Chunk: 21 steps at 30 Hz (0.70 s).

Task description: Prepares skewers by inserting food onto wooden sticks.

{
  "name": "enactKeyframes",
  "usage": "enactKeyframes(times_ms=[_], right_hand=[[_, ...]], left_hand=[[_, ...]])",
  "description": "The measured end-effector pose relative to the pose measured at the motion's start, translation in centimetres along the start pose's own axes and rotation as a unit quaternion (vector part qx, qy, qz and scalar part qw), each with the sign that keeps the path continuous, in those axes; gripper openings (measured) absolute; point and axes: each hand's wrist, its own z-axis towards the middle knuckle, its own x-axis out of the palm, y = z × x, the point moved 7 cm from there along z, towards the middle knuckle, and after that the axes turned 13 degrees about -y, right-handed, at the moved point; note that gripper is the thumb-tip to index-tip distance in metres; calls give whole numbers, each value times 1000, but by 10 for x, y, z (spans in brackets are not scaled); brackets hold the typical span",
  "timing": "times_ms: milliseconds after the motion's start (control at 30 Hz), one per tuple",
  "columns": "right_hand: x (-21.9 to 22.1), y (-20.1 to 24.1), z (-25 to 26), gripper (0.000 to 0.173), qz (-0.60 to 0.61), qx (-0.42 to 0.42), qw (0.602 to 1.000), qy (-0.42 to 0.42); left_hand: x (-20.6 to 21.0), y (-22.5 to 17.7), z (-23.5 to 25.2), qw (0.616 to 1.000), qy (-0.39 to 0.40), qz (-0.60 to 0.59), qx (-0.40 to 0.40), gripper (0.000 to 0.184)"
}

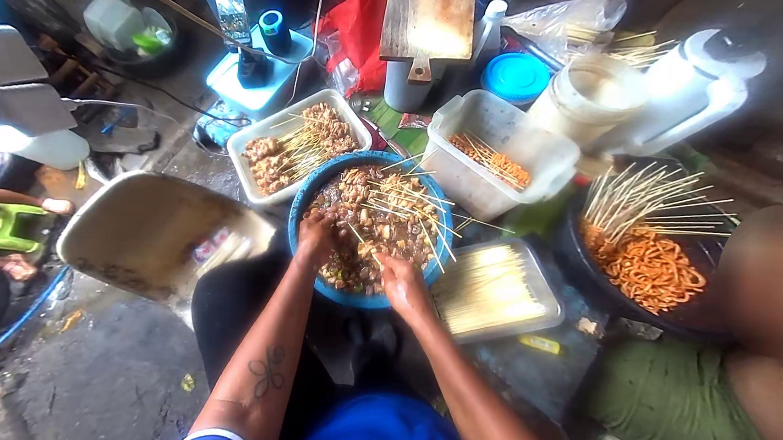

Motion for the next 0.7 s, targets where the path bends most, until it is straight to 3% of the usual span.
enactKeyframes(times_ms=[133,300,600,700], right_hand=[[2,1,-4,37,-8,-3,1000,13],[6,2,-5,37,-12,-2,1000,17],[9,-1,-4,37,-9,22,1000,16],[10,2,-5,37,3,19,1000,11]], left_hand=[[-2,1,1,1000,-19,-3,8,24],[-2,2,-1,999,-12,31,37,10],[5,9,-9,980,115,123,102,27],[3,12,-10,991,75,82,72,21]])
